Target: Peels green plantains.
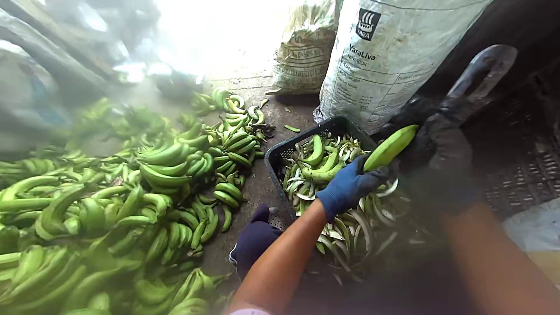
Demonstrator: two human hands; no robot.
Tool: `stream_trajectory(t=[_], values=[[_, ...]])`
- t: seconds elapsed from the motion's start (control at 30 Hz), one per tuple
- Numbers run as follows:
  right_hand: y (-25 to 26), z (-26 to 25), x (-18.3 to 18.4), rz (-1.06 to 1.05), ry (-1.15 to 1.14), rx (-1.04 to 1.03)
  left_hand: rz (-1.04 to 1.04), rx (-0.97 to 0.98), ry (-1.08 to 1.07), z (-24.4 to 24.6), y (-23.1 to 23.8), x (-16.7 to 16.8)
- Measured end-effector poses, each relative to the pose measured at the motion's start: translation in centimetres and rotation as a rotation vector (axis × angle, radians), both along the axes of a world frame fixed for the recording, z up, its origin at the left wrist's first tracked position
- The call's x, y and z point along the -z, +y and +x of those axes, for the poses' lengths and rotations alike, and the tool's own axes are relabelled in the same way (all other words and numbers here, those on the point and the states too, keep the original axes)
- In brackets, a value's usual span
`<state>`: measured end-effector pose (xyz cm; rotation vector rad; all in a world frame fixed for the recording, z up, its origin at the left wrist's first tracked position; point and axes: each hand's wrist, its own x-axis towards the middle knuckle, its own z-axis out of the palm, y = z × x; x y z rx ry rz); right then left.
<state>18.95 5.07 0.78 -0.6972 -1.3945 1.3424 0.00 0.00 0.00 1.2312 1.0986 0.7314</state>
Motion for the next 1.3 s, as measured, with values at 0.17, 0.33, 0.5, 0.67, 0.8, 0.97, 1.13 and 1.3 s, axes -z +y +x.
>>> stream_trajectory(t=[0.17,0.33,0.5,0.67,0.8,0.97,1.13,1.3], values=[[-2.5,-1.3,0.8,-0.003,-0.237,-0.017,0.178,-0.153,0.581,0.1,-0.2,0.3],[-3.7,-0.9,0.0,-0.303,-0.403,0.005,0.285,-0.495,0.360,-3.0,-1.9,-1.6],[-5.3,-0.7,0.4,-0.296,-0.323,-0.065,0.421,-0.566,0.363,-3.4,-2.2,-0.7],[-5.6,-0.6,2.8,-0.608,-0.920,-0.388,0.411,-0.349,-0.272,-4.3,-2.7,-1.5],[-4.7,0.9,3.3,-0.237,-0.474,-0.301,0.301,-0.348,-0.187,-5.1,-2.3,-1.8],[-4.9,0.9,3.1,0.321,-0.636,-0.215,0.356,-0.536,-0.016,-3.6,-1.5,-1.0],[-2.4,0.7,-0.1,0.437,-0.963,0.006,0.316,-0.459,-0.163,-1.3,-3.9,-2.0],[0.6,2.9,-2.7,0.388,-1.005,0.304,-0.021,-0.073,-0.318,-1.4,-3.7,-2.8]])
